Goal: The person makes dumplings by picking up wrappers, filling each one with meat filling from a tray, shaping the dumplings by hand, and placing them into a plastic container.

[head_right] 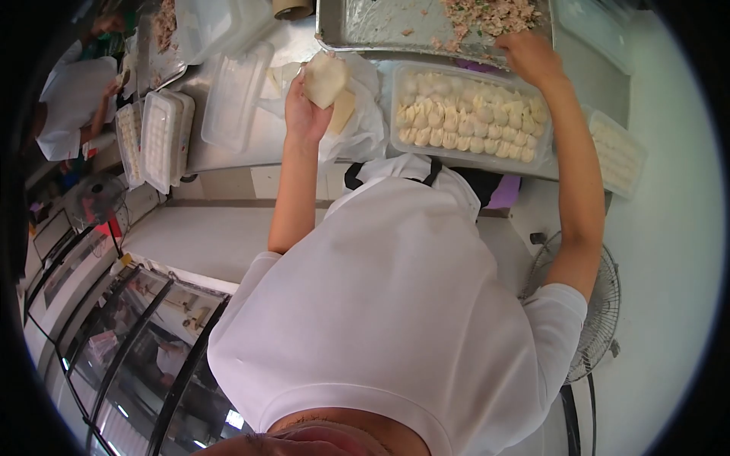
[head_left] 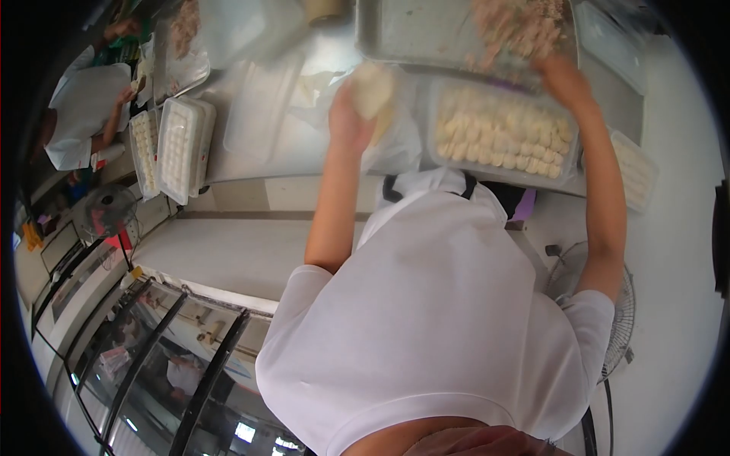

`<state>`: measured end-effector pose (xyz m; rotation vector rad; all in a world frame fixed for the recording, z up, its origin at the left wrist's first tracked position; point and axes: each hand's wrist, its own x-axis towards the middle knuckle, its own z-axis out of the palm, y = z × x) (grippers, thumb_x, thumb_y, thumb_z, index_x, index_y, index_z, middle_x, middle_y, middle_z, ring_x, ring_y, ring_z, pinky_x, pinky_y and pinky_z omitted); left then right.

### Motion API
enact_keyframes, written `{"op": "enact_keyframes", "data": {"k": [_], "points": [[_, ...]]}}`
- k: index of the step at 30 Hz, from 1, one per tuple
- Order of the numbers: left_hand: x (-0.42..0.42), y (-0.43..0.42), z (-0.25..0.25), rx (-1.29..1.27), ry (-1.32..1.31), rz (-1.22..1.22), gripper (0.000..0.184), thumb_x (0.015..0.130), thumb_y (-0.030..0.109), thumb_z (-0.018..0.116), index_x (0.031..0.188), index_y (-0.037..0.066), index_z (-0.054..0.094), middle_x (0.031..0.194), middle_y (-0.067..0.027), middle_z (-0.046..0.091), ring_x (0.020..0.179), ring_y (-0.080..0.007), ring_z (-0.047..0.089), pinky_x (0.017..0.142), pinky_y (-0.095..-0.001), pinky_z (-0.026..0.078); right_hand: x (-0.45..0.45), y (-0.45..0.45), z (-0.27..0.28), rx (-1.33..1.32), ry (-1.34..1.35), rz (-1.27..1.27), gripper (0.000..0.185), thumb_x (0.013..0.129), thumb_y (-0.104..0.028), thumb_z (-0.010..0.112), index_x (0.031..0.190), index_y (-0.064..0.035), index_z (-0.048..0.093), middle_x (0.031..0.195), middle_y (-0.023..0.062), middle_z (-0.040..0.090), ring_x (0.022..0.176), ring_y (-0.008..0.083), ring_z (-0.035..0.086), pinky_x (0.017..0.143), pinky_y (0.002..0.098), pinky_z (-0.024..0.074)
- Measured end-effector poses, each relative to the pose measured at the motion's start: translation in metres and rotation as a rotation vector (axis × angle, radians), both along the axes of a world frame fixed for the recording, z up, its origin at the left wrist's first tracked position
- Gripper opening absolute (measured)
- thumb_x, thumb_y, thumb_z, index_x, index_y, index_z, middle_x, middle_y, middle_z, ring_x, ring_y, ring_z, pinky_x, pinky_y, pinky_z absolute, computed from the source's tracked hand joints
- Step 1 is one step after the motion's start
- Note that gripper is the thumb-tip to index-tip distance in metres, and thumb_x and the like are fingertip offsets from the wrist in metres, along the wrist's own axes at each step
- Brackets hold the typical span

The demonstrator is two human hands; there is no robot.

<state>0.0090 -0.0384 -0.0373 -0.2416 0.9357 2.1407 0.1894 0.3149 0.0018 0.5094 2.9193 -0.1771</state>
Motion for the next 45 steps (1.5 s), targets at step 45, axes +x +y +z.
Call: {"op": "enact_keyframes", "data": {"k": [45], "points": [[0.010,0.042,0.049,0.216,0.605,-0.318,0.067,0.087,0.034,0.072,0.135,-0.003,0.045,0.133,-0.0169,0.053,0.131,-0.0268,0.045,0.110,-0.0383,0.037,0.029,-0.152,0.037,-0.597,0.768,-0.067,0.035,0.083,0.007,0.062,0.112,-0.0103,0.072,0.081,0.0072,0.057,0.070,0.0220,0.057,0.064,0.0278,0.0470]]}}
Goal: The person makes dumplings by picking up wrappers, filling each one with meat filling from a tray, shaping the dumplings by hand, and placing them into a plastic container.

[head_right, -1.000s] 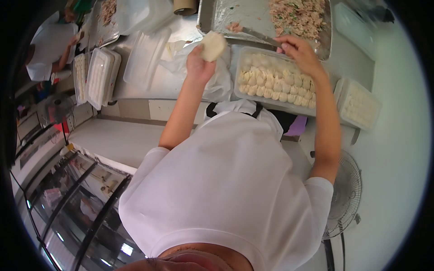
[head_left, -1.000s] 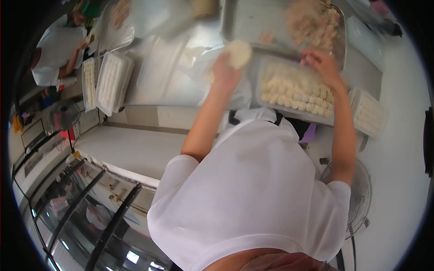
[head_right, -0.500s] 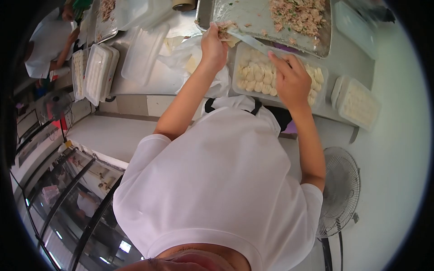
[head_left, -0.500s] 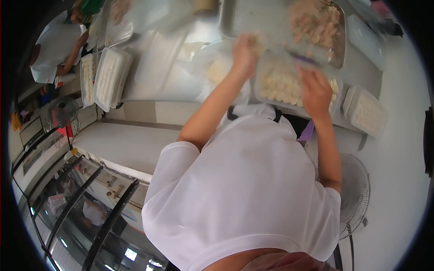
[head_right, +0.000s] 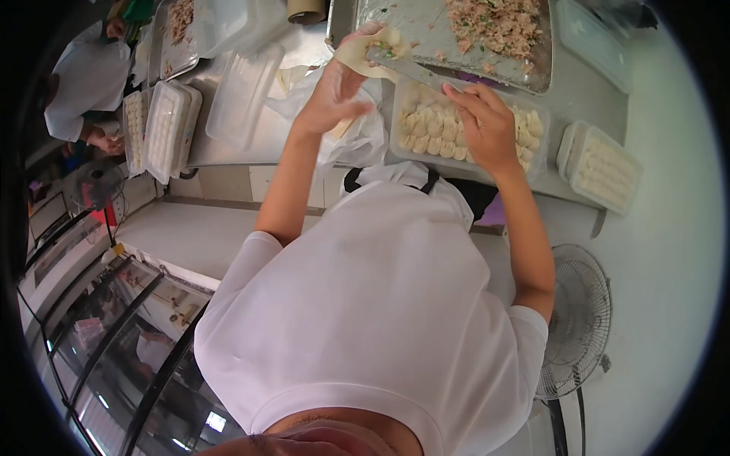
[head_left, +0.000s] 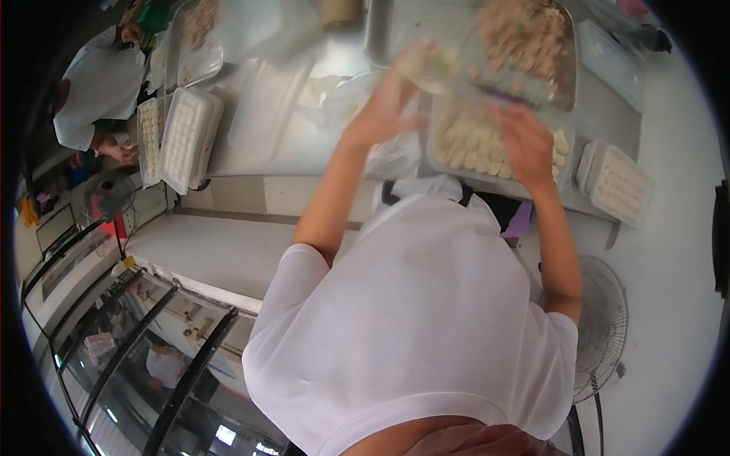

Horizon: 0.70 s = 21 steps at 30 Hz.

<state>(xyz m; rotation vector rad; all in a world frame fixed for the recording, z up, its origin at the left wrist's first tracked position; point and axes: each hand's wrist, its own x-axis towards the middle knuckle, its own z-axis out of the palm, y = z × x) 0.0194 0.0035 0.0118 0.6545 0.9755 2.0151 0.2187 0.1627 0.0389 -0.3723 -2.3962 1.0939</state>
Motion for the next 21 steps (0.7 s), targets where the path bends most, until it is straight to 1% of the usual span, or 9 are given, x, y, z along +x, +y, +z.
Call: {"op": "enact_keyframes", "data": {"k": [2,3,5,6,8,14,18,20,21], "points": [[-0.013,-0.008,0.011,-0.294,0.715,-0.041,0.065,0.072,0.023,0.085,0.126,0.001,0.055,0.121,-0.0118,0.062,0.117,-0.0211,0.055,0.101,-0.0322,0.043,0.002,0.000,0.005,-0.008,0.015,0.038,0.037,0.083,0.008,0.062,0.113,-0.0102,0.072,0.081,0.0075,0.056,0.070,0.0217,0.056,0.064,0.0280,0.0465],[-0.015,-0.007,0.010,-0.299,0.714,-0.035,0.065,0.072,0.023,0.085,0.126,0.001,0.055,0.121,-0.0118,0.062,0.117,-0.0211,0.055,0.101,-0.0322,0.043,0.002,-0.001,0.006,-0.014,0.034,0.069,0.039,0.082,0.009,0.062,0.115,-0.0101,0.071,0.082,0.0079,0.055,0.070,0.0214,0.056,0.064,0.0283,0.0460],[-0.021,0.002,0.007,-0.412,0.825,-0.113,0.047,0.069,0.015,0.086,0.109,0.003,0.064,0.099,-0.0052,0.068,0.093,-0.0156,0.063,0.085,-0.0292,0.049,0.000,-0.004,0.005,0.037,0.011,0.083,0.040,0.082,0.009,0.062,0.115,-0.0106,0.071,0.082,0.0079,0.055,0.071,0.0218,0.056,0.064,0.0290,0.0462],[-0.025,0.004,0.002,-0.411,0.826,-0.113,0.047,0.069,0.015,0.086,0.109,0.003,0.064,0.099,-0.0052,0.068,0.093,-0.0156,0.063,0.085,-0.0292,0.049,0.000,-0.004,0.005,0.091,-0.017,0.091,0.040,0.082,0.009,0.062,0.115,-0.0112,0.071,0.083,0.0080,0.055,0.071,0.0222,0.056,0.064,0.0298,0.0465],[-0.031,0.012,-0.007,-0.342,0.997,-0.060,0.036,0.069,0.015,0.086,0.096,0.004,0.066,0.080,-0.0044,0.066,0.073,-0.0149,0.061,0.071,-0.0305,0.050,0.002,-0.004,0.008,0.122,-0.056,0.068,0.039,0.082,0.007,0.063,0.114,-0.0119,0.072,0.084,0.0079,0.056,0.071,0.0233,0.057,0.064,0.0307,0.0470],[-0.013,0.021,0.009,-0.509,1.218,-0.068,0.022,0.081,0.013,0.075,0.095,0.002,0.063,0.080,-0.0124,0.064,0.077,-0.0212,0.064,0.071,-0.0339,0.049,0.010,0.004,0.041,0.270,-0.221,0.038,0.033,0.083,0.002,0.062,0.111,-0.0132,0.072,0.086,0.0074,0.060,0.074,0.0277,0.059,0.068,0.0349,0.0491],[-0.014,0.021,-0.032,-0.488,1.251,-0.022,0.014,0.093,0.018,0.063,0.095,0.004,0.063,0.089,-0.0114,0.067,0.088,-0.0215,0.066,0.076,-0.0357,0.050,0.030,0.029,0.075,0.281,-0.287,-0.014,0.030,0.085,0.002,0.060,0.111,-0.0093,0.072,0.088,0.0088,0.064,0.076,0.0270,0.060,0.072,0.0329,0.0496],[-0.016,0.017,-0.013,-0.427,0.374,-0.213,0.024,0.100,0.029,0.054,0.094,0.009,0.065,0.097,-0.0076,0.069,0.098,-0.0225,0.064,0.084,-0.0377,0.049,0.039,0.039,0.091,0.195,-0.283,-0.054,0.029,0.087,0.002,0.059,0.112,-0.0068,0.071,0.088,0.0095,0.064,0.075,0.0247,0.060,0.073,0.0307,0.0488],[-0.013,0.018,-0.010,-0.429,0.373,-0.220,0.024,0.100,0.029,0.054,0.094,0.009,0.065,0.097,-0.0076,0.069,0.098,-0.0225,0.064,0.084,-0.0377,0.049,0.044,0.042,0.094,0.110,-0.277,-0.088,0.028,0.088,0.002,0.059,0.112,-0.0044,0.070,0.089,0.0101,0.065,0.075,0.0223,0.060,0.074,0.0284,0.0479]]}}
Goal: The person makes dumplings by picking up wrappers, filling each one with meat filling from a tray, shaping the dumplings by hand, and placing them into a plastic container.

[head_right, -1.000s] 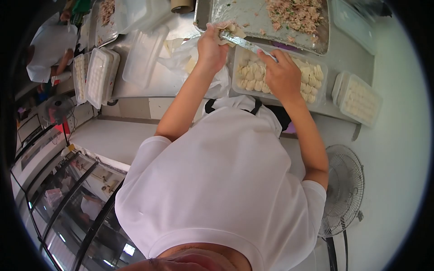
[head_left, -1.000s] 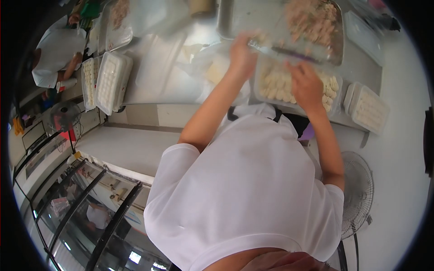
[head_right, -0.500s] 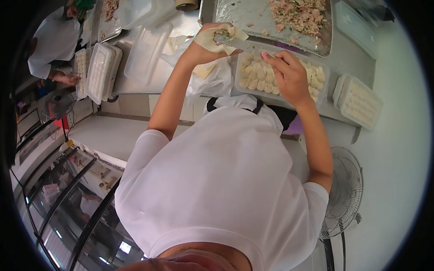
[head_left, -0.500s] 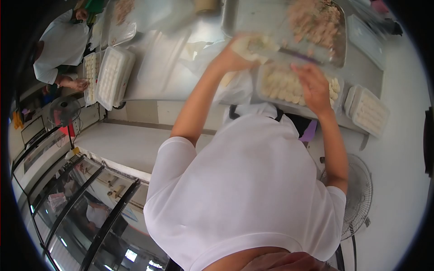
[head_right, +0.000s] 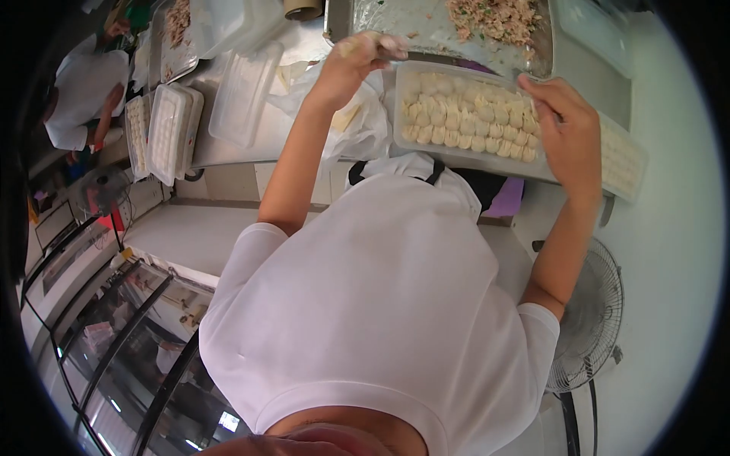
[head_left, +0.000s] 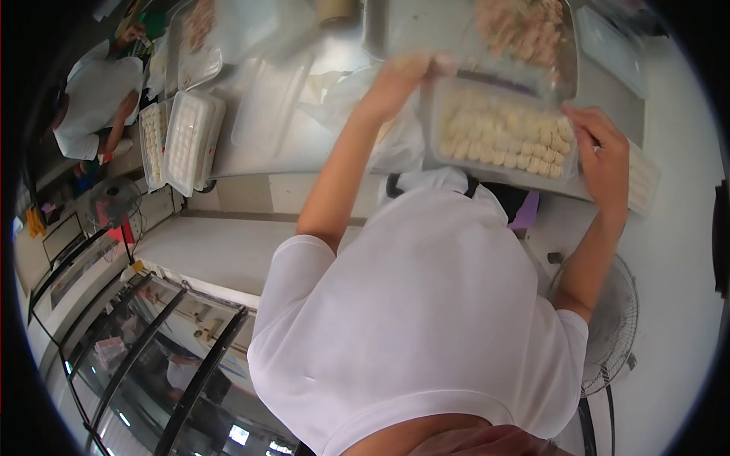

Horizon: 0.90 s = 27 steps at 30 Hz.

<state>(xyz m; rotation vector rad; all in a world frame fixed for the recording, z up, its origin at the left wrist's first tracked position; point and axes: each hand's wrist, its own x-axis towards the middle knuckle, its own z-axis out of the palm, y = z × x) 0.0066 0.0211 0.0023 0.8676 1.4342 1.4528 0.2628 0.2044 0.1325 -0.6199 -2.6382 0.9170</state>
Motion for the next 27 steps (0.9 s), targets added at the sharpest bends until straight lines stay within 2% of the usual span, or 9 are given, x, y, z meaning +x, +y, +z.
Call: {"op": "enact_keyframes", "data": {"k": [2,6,9,16,18,20,22,23,27], "points": [[0.005,0.002,0.003,0.262,-0.663,0.209,0.032,0.101,0.041,0.050,0.096,0.014,0.067,0.097,-0.0035,0.067,0.102,-0.0218,0.062,0.088,-0.0389,0.048,0.008,0.003,-0.002,-0.060,-0.009,-0.041,0.027,0.089,0.002,0.058,0.114,-0.0023,0.069,0.088,0.0100,0.064,0.076,0.0196,0.058,0.074,0.0267,0.0466],[-0.002,0.012,-0.015,0.532,-1.055,0.234,0.029,0.099,0.042,0.055,0.102,0.015,0.063,0.106,-0.0030,0.064,0.105,-0.0246,0.055,0.089,-0.0459,0.045,0.014,0.002,-0.022,-0.128,0.050,-0.049,0.026,0.092,0.001,0.057,0.116,-0.0004,0.068,0.086,0.0081,0.062,0.078,0.0146,0.054,0.076,0.0235,0.0439],[-0.012,0.015,-0.024,0.632,-1.197,0.266,0.036,0.099,0.050,0.051,0.092,0.015,0.057,0.094,-0.0019,0.060,0.099,-0.0231,0.053,0.086,-0.0423,0.042,0.017,-0.005,-0.032,-0.189,0.014,-0.081,0.027,0.092,-0.001,0.058,0.117,-0.0006,0.068,0.087,0.0081,0.062,0.080,0.0143,0.054,0.077,0.0233,0.0435],[-0.022,0.012,-0.017,0.397,-1.010,0.587,0.043,0.099,0.054,0.049,0.090,0.012,0.053,0.078,-0.0004,0.054,0.080,-0.0193,0.050,0.075,-0.0391,0.043,0.034,-0.011,-0.050,-0.205,0.026,-0.172,0.026,0.094,-0.006,0.059,0.119,-0.0018,0.067,0.092,0.0086,0.065,0.083,0.0135,0.056,0.080,0.0237,0.0447],[-0.013,0.014,-0.021,0.237,-0.691,0.601,0.040,0.100,0.049,0.052,0.090,0.010,0.054,0.079,-0.0008,0.055,0.075,-0.0172,0.051,0.068,-0.0351,0.044,0.041,-0.011,-0.056,-0.233,0.074,-0.203,0.026,0.095,-0.008,0.059,0.119,-0.0021,0.067,0.097,0.0083,0.068,0.087,0.0121,0.059,0.083,0.0234,0.0454],[0.006,0.018,-0.021,0.160,-0.565,0.563,0.030,0.098,0.036,0.059,0.089,0.008,0.056,0.084,-0.0022,0.059,0.074,-0.0148,0.054,0.064,-0.0318,0.045,0.047,-0.013,-0.058,-0.262,0.068,-0.260,0.026,0.095,-0.008,0.060,0.119,-0.0023,0.067,0.100,0.0079,0.069,0.088,0.0116,0.059,0.083,0.0234,0.0458],[0.027,0.026,-0.031,-0.035,-0.106,0.341,0.023,0.092,0.025,0.068,0.093,0.002,0.064,0.084,-0.0029,0.061,0.068,-0.0103,0.053,0.061,-0.0251,0.043,0.051,-0.015,-0.061,-0.289,0.070,-0.308,0.026,0.095,-0.008,0.060,0.119,-0.0025,0.067,0.102,0.0074,0.070,0.090,0.0112,0.060,0.084,0.0234,0.0461],[0.039,0.031,-0.039,-0.044,0.062,0.272,0.025,0.084,0.004,0.065,0.108,-0.002,0.065,0.091,-0.0045,0.065,0.069,-0.0080,0.055,0.061,-0.0243,0.045,0.053,-0.016,-0.063,-0.308,0.091,-0.321,0.026,0.095,-0.007,0.060,0.119,-0.0029,0.068,0.103,0.0067,0.070,0.089,0.0107,0.060,0.084,0.0234,0.0464],[0.086,0.046,-0.065,-0.162,0.013,0.119,0.037,0.081,0.002,0.063,0.117,-0.005,0.061,0.093,-0.0096,0.066,0.072,-0.0163,0.060,0.066,-0.0289,0.049,0.063,-0.020,-0.072,-0.333,0.114,-0.382,0.027,0.095,-0.006,0.061,0.120,-0.0032,0.068,0.104,0.0063,0.071,0.090,0.0097,0.060,0.084,0.0233,0.0470]]}}
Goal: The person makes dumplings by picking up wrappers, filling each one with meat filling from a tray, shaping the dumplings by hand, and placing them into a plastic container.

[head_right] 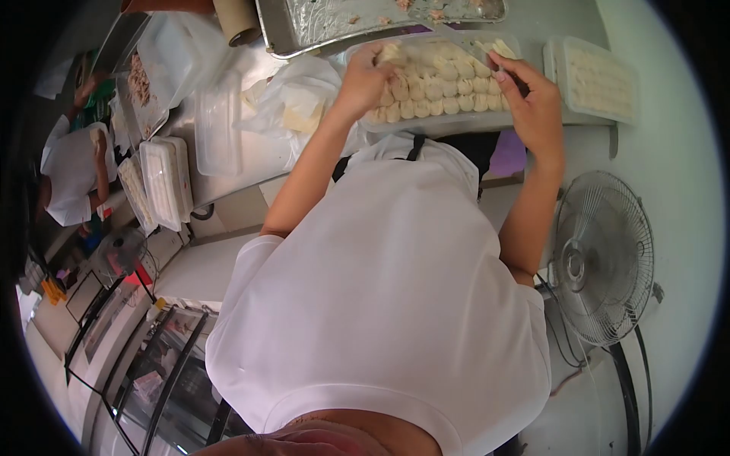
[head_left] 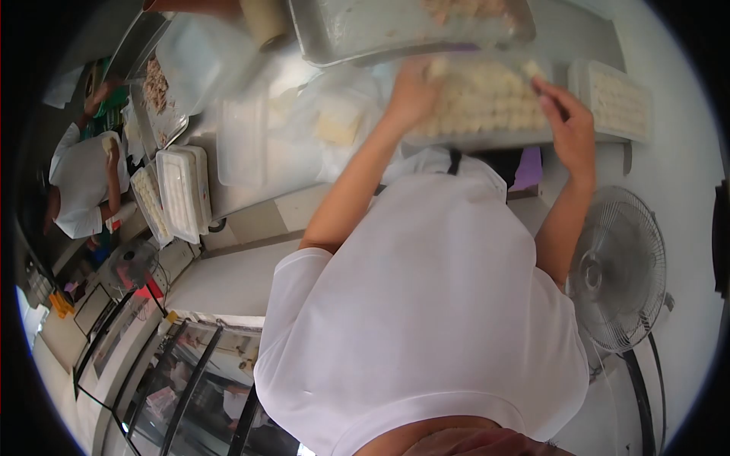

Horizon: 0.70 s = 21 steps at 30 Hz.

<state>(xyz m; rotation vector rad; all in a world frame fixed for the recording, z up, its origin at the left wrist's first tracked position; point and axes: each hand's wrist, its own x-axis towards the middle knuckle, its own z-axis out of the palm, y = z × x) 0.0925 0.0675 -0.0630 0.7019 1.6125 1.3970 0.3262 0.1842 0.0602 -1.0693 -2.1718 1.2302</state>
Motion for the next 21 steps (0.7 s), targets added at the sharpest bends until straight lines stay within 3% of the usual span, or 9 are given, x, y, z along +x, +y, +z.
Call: {"op": "enact_keyframes", "data": {"k": [2,6,8,11,15,21], "points": [[0.014,0.004,-0.012,0.243,0.916,-0.053,0.047,0.078,0.002,0.061,0.124,-0.006,0.056,0.091,-0.0162,0.066,0.075,-0.0254,0.063,0.069,-0.0338,0.051,0.006,-0.003,-0.003,-0.011,0.012,-0.023,0.027,0.095,-0.007,0.061,0.120,-0.0029,0.067,0.104,0.0066,0.071,0.091,0.0099,0.060,0.084,0.0235,0.0470],[0.035,0.009,0.024,0.107,0.695,-0.114,0.041,0.078,0.010,0.067,0.117,-0.001,0.061,0.090,-0.0167,0.066,0.078,-0.0306,0.065,0.071,-0.0380,0.052,0.018,-0.008,-0.006,-0.032,0.007,-0.054,0.026,0.095,-0.008,0.061,0.120,-0.0023,0.068,0.105,0.0070,0.071,0.092,0.0101,0.061,0.085,0.0238,0.0471],[0.036,0.014,0.024,-0.013,1.030,-0.386,0.032,0.078,0.022,0.074,0.104,0.006,0.065,0.087,-0.0105,0.067,0.081,-0.0285,0.066,0.071,-0.0393,0.052,0.027,-0.011,-0.012,-0.034,0.015,-0.083,0.027,0.095,-0.008,0.062,0.120,-0.0024,0.067,0.106,0.0069,0.071,0.091,0.0100,0.061,0.085,0.0237,0.0472],[0.036,0.017,0.011,0.003,0.984,-0.428,0.034,0.075,0.032,0.078,0.095,0.008,0.065,0.084,-0.0056,0.067,0.080,-0.0283,0.065,0.069,-0.0400,0.052,0.035,-0.010,-0.017,-0.043,0.020,-0.111,0.027,0.095,-0.009,0.062,0.121,-0.0025,0.067,0.106,0.0064,0.071,0.091,0.0094,0.060,0.085,0.0233,0.0470],[0.034,0.018,0.018,-0.050,0.979,-0.389,0.036,0.074,0.033,0.079,0.096,0.008,0.065,0.081,-0.0059,0.066,0.080,-0.0278,0.065,0.069,-0.0399,0.052,0.040,-0.013,-0.015,-0.051,0.032,-0.146,0.028,0.096,-0.010,0.061,0.122,-0.0033,0.067,0.103,0.0047,0.070,0.089,0.0080,0.058,0.083,0.0225,0.0461],[0.017,0.006,0.016,0.131,1.033,-0.336,0.031,0.078,0.031,0.077,0.095,0.007,0.066,0.090,-0.0060,0.066,0.082,-0.0279,0.064,0.070,-0.0391,0.052,0.036,-0.006,-0.028,-0.094,0.048,-0.162,0.029,0.098,-0.013,0.058,0.125,-0.0045,0.065,0.097,0.0020,0.066,0.086,0.0079,0.055,0.082,0.0221,0.0440]]}}
